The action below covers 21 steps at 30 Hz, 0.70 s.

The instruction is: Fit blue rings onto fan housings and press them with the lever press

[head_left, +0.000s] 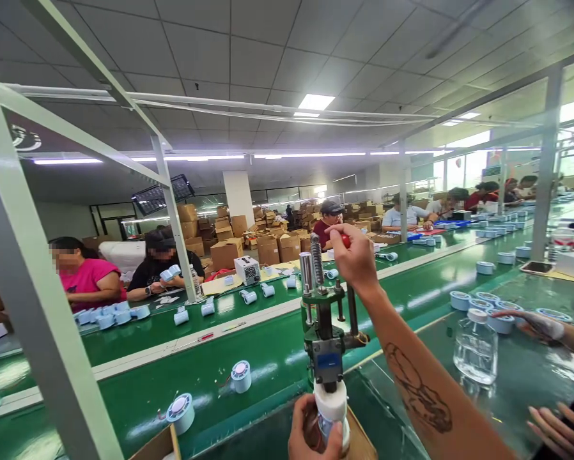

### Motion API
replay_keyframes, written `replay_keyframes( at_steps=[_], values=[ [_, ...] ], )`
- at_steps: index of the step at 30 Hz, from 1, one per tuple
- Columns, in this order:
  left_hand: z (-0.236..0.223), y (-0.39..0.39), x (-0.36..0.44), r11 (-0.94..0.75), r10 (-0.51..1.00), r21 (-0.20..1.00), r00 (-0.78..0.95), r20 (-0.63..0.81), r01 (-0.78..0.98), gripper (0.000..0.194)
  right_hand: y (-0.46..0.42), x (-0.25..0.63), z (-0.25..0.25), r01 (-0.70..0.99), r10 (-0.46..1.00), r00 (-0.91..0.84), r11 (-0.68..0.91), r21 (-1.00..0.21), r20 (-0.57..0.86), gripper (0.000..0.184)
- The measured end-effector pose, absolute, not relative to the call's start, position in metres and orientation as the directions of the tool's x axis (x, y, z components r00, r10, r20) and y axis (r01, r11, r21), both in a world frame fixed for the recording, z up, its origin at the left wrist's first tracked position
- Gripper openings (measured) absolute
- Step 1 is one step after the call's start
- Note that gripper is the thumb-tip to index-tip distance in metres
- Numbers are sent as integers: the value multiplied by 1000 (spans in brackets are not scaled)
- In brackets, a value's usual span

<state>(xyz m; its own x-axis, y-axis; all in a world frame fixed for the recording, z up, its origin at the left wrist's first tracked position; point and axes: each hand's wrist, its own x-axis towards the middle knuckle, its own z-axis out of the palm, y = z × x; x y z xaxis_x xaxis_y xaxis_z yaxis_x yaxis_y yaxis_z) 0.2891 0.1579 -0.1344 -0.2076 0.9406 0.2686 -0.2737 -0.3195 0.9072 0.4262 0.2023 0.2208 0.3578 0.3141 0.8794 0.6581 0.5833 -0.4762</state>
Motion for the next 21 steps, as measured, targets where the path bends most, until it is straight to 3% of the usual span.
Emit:
replay_keyframes(
  at_steps=[6, 11, 15, 18, 21],
  values=[
    [-145, 165, 290, -352, 923, 930, -202, 327, -107, 66, 201, 427, 221, 642, 312, 346, 609, -466, 885, 33],
    [-133, 148, 286, -345, 933, 928, -159, 323, -143, 69, 195, 426, 220, 626, 310, 341, 629, -460, 888, 30],
    [-111, 127, 274, -334, 939, 939, -106, 326, -75, 69, 160, 420, 213, 611, 248, 356, 668, -425, 901, 28],
    [-101, 115, 263, -340, 940, 939, -51, 337, -60, 69, 105, 410, 190, 594, 164, 374, 714, -371, 913, 23],
    [-99, 109, 257, -342, 939, 939, -35, 341, -43, 67, 42, 398, 142, 576, 171, 456, 691, -436, 873, 17]
  ],
)
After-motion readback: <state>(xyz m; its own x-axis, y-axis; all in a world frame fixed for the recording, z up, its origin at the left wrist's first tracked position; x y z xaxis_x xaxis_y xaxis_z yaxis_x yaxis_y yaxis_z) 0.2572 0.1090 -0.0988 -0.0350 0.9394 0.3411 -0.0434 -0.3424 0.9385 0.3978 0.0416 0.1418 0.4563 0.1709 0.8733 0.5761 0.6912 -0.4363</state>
